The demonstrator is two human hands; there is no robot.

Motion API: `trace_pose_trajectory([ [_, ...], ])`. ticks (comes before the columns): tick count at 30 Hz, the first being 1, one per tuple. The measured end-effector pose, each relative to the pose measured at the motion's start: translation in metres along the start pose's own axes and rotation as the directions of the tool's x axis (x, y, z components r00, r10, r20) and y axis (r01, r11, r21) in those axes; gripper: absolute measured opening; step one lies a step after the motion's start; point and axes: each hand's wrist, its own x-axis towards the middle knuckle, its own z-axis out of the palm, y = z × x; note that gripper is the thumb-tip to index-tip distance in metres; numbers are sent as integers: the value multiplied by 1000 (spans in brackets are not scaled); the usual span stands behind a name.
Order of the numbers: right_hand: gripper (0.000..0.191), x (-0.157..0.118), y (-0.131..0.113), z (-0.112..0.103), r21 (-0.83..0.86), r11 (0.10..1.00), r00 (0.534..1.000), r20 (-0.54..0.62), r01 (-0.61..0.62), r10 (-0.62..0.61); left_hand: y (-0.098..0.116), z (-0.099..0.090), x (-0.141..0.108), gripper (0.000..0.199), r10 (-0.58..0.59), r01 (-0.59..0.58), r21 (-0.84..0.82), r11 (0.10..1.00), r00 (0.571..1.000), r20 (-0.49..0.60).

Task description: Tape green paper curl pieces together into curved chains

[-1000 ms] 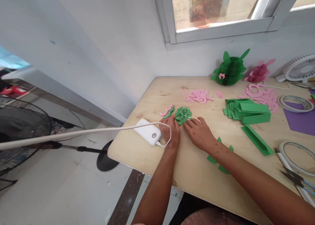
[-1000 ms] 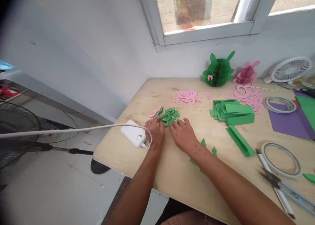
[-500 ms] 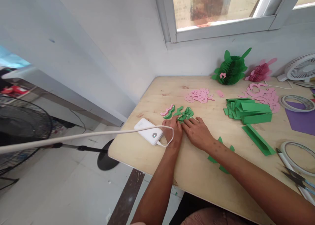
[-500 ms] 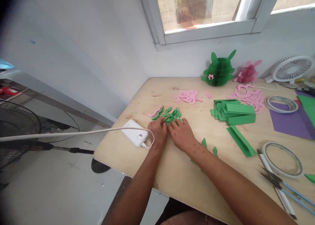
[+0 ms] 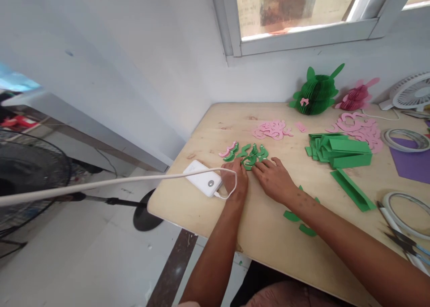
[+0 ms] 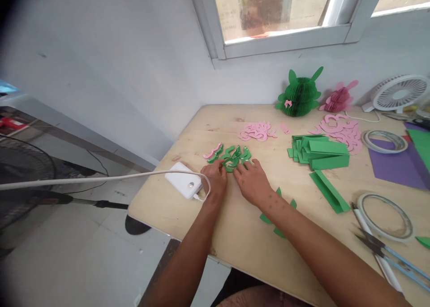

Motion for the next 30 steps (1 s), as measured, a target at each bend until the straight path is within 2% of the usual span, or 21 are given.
trace_pose_trajectory([
  [18,28,-21,12,-10,-24,999,999,29,-25,26,2,-1,0,26,18,-19,54,998,1000,16],
  [25,26,-29,11,-12,7,1000,999,46,-12,12,9,-1,-5,17,160,-160,2,987,987,11],
  [30,26,-33,10,-11,10,1000,1000,31,-4,4,11,2,-6,15,242,-245,20,969,966,94],
])
